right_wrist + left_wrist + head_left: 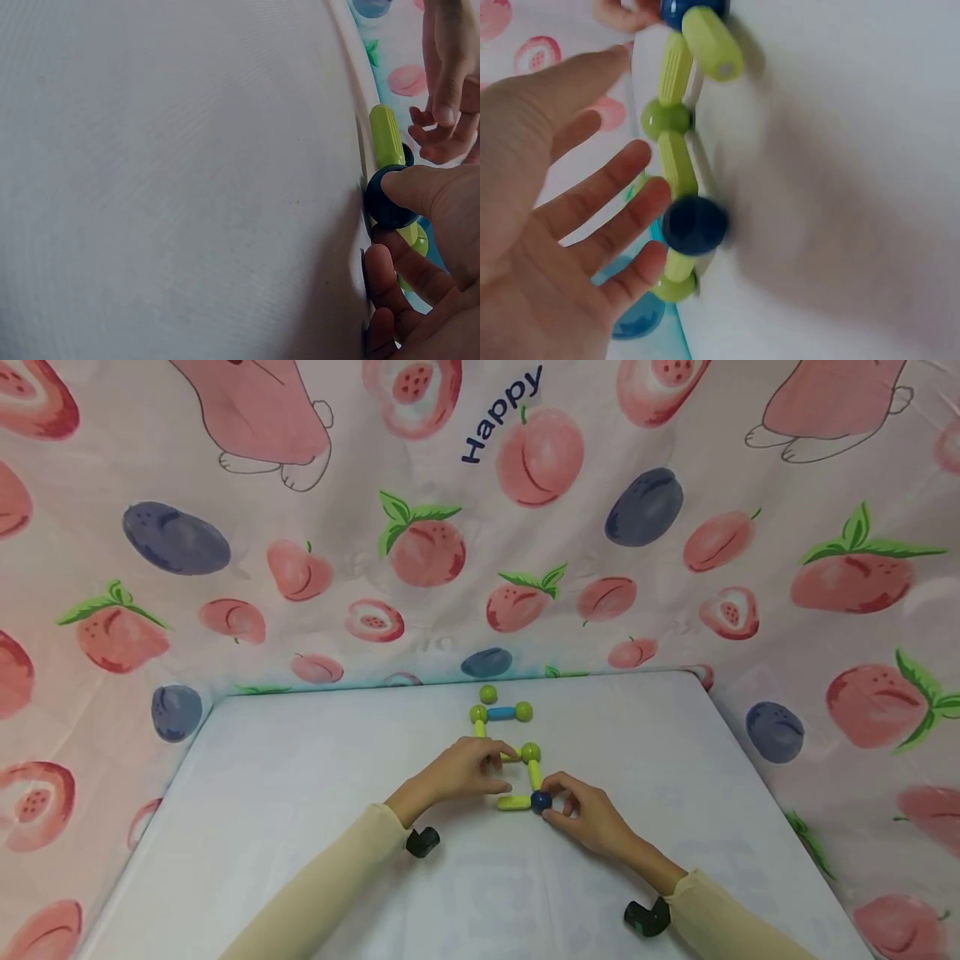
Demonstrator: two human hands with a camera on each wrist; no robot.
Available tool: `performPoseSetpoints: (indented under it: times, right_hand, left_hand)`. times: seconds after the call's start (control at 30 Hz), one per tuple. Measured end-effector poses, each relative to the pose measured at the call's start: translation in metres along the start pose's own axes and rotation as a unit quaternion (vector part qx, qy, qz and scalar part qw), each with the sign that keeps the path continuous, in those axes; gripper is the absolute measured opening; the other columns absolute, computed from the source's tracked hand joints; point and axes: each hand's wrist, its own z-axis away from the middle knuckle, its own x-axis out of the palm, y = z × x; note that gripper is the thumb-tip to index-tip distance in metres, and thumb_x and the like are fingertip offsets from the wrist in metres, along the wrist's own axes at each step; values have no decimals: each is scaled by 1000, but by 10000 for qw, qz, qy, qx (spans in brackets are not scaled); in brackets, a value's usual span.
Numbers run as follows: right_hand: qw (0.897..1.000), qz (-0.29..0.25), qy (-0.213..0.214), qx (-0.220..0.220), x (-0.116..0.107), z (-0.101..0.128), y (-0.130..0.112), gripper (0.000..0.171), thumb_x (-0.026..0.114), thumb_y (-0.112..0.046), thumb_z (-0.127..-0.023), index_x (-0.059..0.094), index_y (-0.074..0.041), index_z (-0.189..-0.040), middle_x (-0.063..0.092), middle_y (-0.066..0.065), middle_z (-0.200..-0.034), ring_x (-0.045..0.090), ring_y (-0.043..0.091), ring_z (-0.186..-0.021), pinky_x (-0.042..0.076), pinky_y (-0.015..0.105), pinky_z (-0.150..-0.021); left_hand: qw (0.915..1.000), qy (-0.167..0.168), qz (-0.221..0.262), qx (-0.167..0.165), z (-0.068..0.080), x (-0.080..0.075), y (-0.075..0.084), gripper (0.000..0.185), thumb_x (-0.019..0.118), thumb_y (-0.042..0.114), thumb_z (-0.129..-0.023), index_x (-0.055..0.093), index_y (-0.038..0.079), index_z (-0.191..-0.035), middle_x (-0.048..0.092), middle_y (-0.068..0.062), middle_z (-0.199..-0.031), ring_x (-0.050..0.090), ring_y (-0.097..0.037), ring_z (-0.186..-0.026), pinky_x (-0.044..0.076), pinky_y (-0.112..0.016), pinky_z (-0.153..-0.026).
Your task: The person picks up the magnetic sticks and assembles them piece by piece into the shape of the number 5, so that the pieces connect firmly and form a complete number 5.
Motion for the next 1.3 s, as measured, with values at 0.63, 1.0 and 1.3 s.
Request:
performPoseSetpoints:
  times: [0.63, 1.0, 1.3]
  right_hand:
    - [9999, -52, 113, -96, 1, 2, 3, 37, 81, -10, -89, 64, -22, -120, 70, -3, -113, 56, 8, -76, 47, 24, -67]
    - [9999, -32, 148, -37, 2, 2, 2, 37, 81, -10, -89, 64, -22, -120, 70, -3, -113, 56, 9, -76, 47, 24, -67]
    - [9998, -52, 147, -87, 1, 2, 2, 38, 81, -9, -89, 64, -21, -121, 70, -2, -114, 57, 10, -77, 48, 25, -69]
  left_hand:
    - [9778, 1777, 345, -1052, -45, -24, -43, 56, 82, 36, -89, 65, 12, -136, 68, -18, -120, 64, -34, -94, 52, -41, -79]
    - [9394, 2178, 1275, -2322, -62, -28, -62, 56, 79, 27, -92, 59, 7, -141, 59, -23, -136, 55, -39, -125, 47, -53, -101]
    - [9177, 2175, 1242, -3084, -82, -18, -70, 54, 79, 29, -92, 59, 11, -139, 61, -16, -134, 55, -35, -126, 46, -47, -104]
